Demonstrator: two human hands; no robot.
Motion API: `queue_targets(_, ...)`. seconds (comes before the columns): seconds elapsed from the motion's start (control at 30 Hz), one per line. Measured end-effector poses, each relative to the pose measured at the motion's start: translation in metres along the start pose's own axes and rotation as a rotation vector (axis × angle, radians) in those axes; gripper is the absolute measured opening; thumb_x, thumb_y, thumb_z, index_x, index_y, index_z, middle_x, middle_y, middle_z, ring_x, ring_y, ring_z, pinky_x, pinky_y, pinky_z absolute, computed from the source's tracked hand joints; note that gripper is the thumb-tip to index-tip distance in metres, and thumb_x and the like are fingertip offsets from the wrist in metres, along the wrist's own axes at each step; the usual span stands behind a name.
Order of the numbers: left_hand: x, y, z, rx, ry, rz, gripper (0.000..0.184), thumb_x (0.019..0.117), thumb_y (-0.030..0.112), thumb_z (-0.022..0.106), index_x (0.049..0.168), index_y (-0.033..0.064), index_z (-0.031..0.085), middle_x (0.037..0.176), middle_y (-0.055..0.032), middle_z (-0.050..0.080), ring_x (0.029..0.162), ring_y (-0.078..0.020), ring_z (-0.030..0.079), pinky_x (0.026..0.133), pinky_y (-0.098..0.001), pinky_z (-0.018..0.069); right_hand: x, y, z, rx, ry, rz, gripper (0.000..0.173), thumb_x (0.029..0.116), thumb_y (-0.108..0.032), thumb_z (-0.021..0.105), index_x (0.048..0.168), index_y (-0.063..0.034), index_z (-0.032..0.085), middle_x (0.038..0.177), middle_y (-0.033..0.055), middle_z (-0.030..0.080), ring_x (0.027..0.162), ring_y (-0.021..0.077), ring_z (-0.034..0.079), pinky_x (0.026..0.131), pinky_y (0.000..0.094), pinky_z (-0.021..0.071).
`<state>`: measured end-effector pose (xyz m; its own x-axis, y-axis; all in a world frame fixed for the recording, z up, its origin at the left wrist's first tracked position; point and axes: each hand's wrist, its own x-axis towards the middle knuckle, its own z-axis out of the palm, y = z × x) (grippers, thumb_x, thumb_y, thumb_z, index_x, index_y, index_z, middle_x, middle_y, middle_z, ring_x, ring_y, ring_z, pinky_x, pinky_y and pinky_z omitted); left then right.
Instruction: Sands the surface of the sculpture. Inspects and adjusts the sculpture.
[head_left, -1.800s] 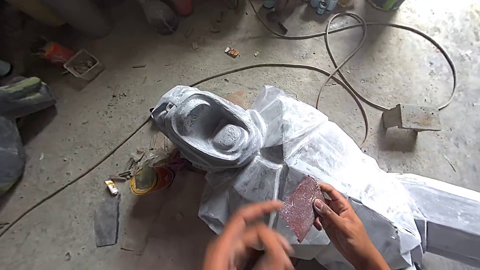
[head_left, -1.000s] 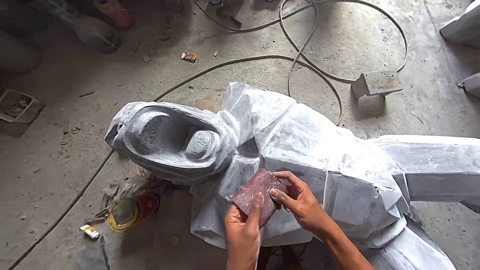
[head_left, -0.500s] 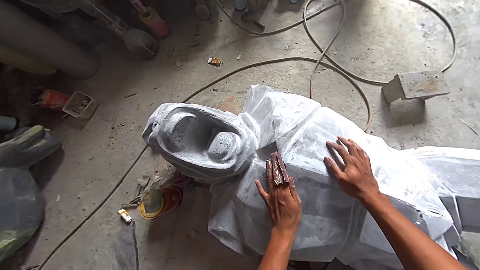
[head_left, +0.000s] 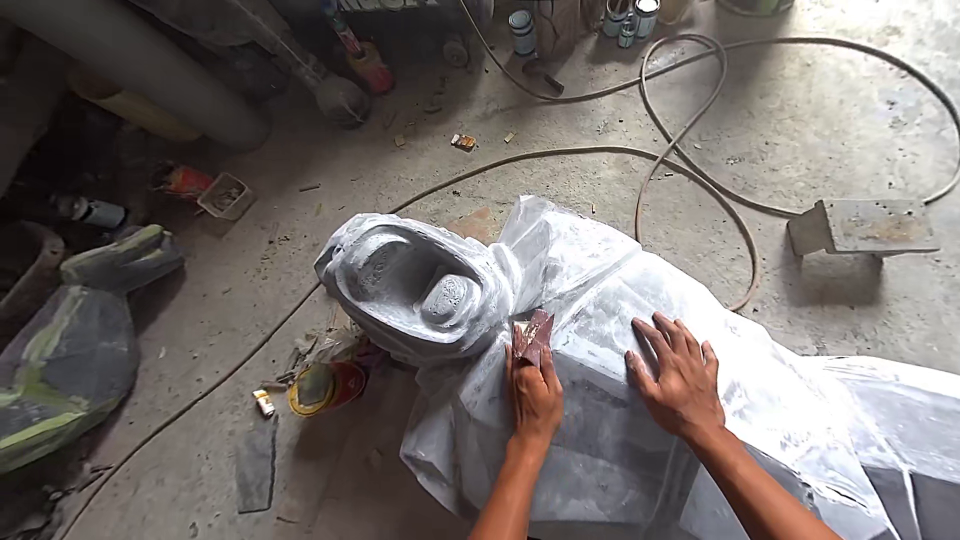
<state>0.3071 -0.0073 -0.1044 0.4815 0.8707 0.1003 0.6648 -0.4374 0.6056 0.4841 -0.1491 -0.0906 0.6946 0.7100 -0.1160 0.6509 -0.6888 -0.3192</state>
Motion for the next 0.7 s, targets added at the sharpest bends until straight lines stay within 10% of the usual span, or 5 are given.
queue_targets(0.7, -0.002, -0.012, -0.003, 0.033, -0.047, 0.056, 0.044, 0.1082, 0.028, 0.041, 0.103, -0.0014, 0.073, 0.135, -0.0163, 0.066, 0.139, -0.0237, 0.053, 0.124, -0.0456, 0.0327, -0.001, -0.001, 0.001, 0.029, -0.001, 0.008, 0.064, 0.0943, -0.071, 0.032, 0.149, -0.0430, 0.052, 0.161, -0.0021, 0.043, 0.154, 0.0286, 0.030, 0.118, 0.0692, 0.0198)
